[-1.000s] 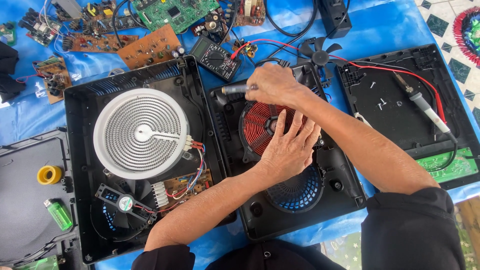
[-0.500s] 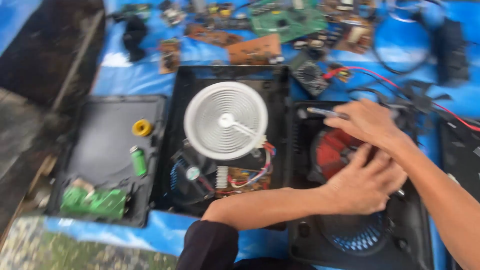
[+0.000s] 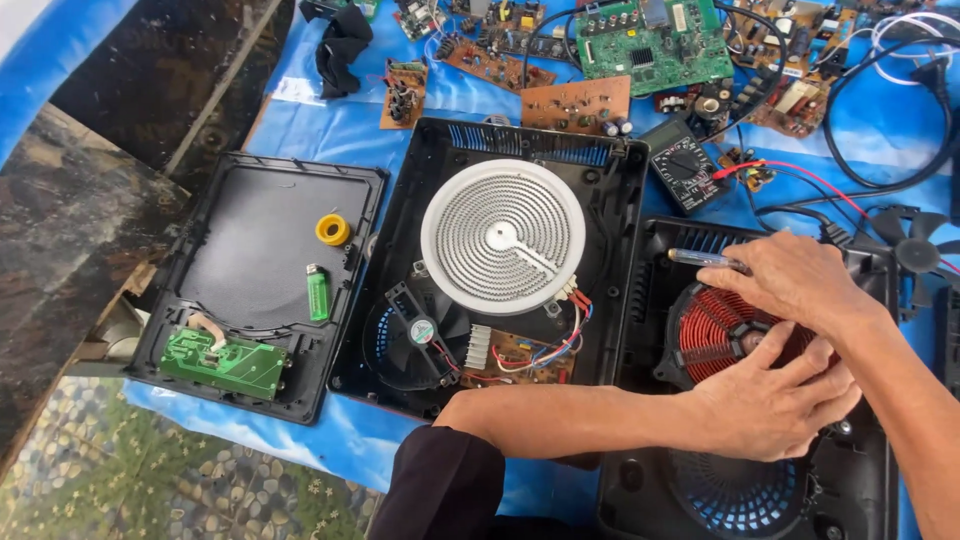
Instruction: Repairing an induction cooker by soldering wire connections and adjusting internal electronic components.
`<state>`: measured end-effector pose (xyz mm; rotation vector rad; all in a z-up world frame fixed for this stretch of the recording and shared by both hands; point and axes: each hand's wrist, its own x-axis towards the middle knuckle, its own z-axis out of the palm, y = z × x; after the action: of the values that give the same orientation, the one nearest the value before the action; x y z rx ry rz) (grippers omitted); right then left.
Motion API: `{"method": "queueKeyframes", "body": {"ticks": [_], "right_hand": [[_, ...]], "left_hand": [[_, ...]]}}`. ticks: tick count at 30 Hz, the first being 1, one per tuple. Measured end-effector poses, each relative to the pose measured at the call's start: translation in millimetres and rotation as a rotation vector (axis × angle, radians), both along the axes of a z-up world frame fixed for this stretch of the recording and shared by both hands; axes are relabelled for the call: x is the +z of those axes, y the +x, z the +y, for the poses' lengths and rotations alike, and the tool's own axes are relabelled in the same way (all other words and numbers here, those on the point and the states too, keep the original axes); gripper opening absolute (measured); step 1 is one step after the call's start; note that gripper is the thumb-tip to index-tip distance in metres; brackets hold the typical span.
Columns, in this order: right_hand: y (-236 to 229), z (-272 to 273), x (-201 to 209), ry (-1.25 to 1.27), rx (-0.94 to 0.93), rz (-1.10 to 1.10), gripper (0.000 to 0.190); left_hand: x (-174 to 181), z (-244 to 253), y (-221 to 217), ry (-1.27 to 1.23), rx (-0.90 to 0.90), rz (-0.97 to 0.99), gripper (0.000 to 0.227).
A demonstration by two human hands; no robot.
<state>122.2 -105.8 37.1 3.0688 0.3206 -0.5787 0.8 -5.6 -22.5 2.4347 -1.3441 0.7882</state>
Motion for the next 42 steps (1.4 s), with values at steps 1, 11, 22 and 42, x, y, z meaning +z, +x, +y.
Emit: {"method": "queueKeyframes", "body": {"ticks": [1, 11, 22, 42], "right_hand": [[-0.1, -0.6, -0.9, 0.012, 0.016, -0.003, 0.052], [-32.9, -21.6, 18.6, 0.400, 0.139, -0.279, 0.028], [-180.2, -141.5, 66.7, 0.978, -0.419, -0.666, 0.027], [-185.1, -250.0, -81.6, 0.137, -0.712, -0.725, 0.013]], "left_hand": [[0.8, 0.5, 0.1, 0.000, -0.009, 0.007, 0.072], [17.6, 0.1, 6.7, 0.009, -0.156, 0.105, 0.062], [-2.2, -18.1, 5.5, 0.188, -0.147, 0.173, 0.074], [109.3, 110.2, -46.6, 0.071, -0.105, 0.408, 0.047]]}}
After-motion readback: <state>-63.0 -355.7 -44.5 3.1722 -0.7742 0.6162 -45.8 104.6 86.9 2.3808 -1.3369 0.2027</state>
